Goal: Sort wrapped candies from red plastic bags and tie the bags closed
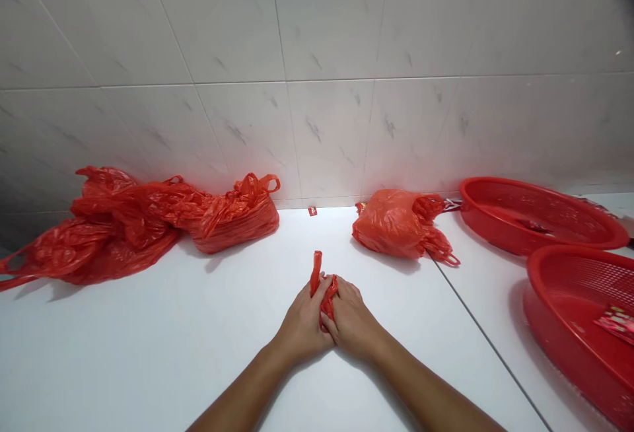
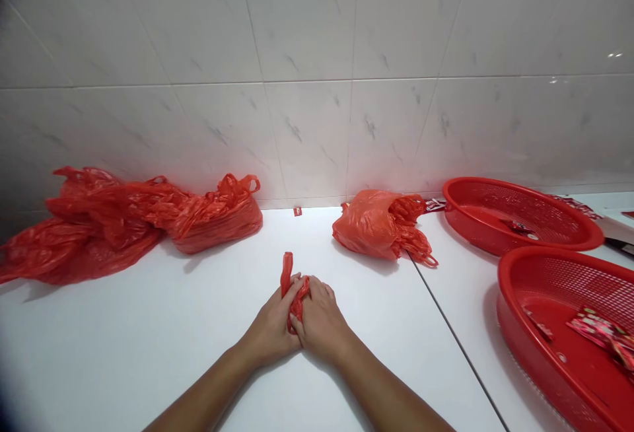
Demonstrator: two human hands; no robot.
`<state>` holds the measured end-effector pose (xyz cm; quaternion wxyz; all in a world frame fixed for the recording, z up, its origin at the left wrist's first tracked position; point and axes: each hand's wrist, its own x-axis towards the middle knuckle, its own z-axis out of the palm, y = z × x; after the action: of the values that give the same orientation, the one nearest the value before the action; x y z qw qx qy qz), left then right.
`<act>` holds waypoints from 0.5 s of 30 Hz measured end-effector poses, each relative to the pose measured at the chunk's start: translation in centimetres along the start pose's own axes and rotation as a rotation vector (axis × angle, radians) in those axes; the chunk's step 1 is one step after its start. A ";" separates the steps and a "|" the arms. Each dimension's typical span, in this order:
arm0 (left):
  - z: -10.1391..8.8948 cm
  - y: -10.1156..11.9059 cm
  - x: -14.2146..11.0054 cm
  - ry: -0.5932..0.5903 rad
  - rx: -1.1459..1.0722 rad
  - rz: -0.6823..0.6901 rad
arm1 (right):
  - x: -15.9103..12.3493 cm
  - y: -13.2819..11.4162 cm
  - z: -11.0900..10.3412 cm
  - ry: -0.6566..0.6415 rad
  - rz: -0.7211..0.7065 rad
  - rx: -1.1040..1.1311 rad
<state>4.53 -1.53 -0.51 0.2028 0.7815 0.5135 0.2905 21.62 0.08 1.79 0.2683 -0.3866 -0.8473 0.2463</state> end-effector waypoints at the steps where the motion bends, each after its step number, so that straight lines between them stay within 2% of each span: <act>1: 0.0 0.0 0.0 0.000 0.000 0.009 | 0.0 -0.1 0.0 -0.003 0.000 -0.003; 10: -0.1 0.1 0.1 0.014 -0.005 0.021 | -0.1 -0.3 -0.3 -0.043 -0.026 0.035; 15: -0.2 0.6 0.1 0.006 -0.037 -0.038 | -0.3 -0.1 -1.1 -0.105 -0.026 0.136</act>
<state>4.78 -1.69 0.05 0.2212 0.7669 0.5234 0.2983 22.43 0.03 2.54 0.2523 -0.3429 -0.8466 0.3195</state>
